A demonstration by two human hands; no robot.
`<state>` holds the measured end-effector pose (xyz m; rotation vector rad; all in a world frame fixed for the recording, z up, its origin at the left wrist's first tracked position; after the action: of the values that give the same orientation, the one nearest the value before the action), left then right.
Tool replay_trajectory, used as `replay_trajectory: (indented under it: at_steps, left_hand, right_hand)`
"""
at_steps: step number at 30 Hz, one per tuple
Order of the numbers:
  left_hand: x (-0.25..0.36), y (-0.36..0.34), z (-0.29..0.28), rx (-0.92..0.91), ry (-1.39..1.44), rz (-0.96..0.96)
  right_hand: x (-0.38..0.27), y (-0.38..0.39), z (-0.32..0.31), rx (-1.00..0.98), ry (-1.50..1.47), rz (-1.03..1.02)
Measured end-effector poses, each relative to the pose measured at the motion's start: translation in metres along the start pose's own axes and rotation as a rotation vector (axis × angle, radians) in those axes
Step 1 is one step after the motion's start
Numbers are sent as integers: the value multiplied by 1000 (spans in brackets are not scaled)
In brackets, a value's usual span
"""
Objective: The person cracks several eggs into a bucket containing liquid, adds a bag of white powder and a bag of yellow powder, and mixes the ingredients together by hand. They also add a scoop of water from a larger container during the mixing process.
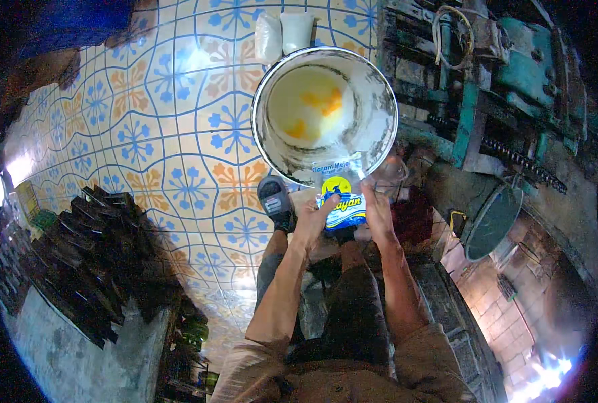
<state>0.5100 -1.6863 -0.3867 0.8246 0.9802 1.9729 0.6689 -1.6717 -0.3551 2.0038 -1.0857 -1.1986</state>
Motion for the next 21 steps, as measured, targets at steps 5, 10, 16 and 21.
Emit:
replay_trajectory:
  at_steps: [5, 10, 16, 21]
  left_hand:
    - [15, 12, 3, 78, -221, -66]
    - [17, 11, 3, 158, -240, -60]
    - [8, 5, 7, 118, -84, 6]
    - [11, 8, 5, 23, -146, 90]
  right_hand:
    - [6, -1, 2, -37, 25, 92]
    - [10, -5, 7, -43, 12, -1]
    - [20, -17, 2, -34, -7, -29]
    - [14, -14, 4, -51, -15, 8]
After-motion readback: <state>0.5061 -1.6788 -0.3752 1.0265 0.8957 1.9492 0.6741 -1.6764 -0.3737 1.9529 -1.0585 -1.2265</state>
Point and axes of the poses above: each hand's wrist, its own y-axis away from the middle knuckle, its own z-axis out of the palm, x = y × z, the point moved 3 cm from there along -y, towards the middle knuckle, and after that the axes turned 1 degree about -x, right-handed, at the moved point
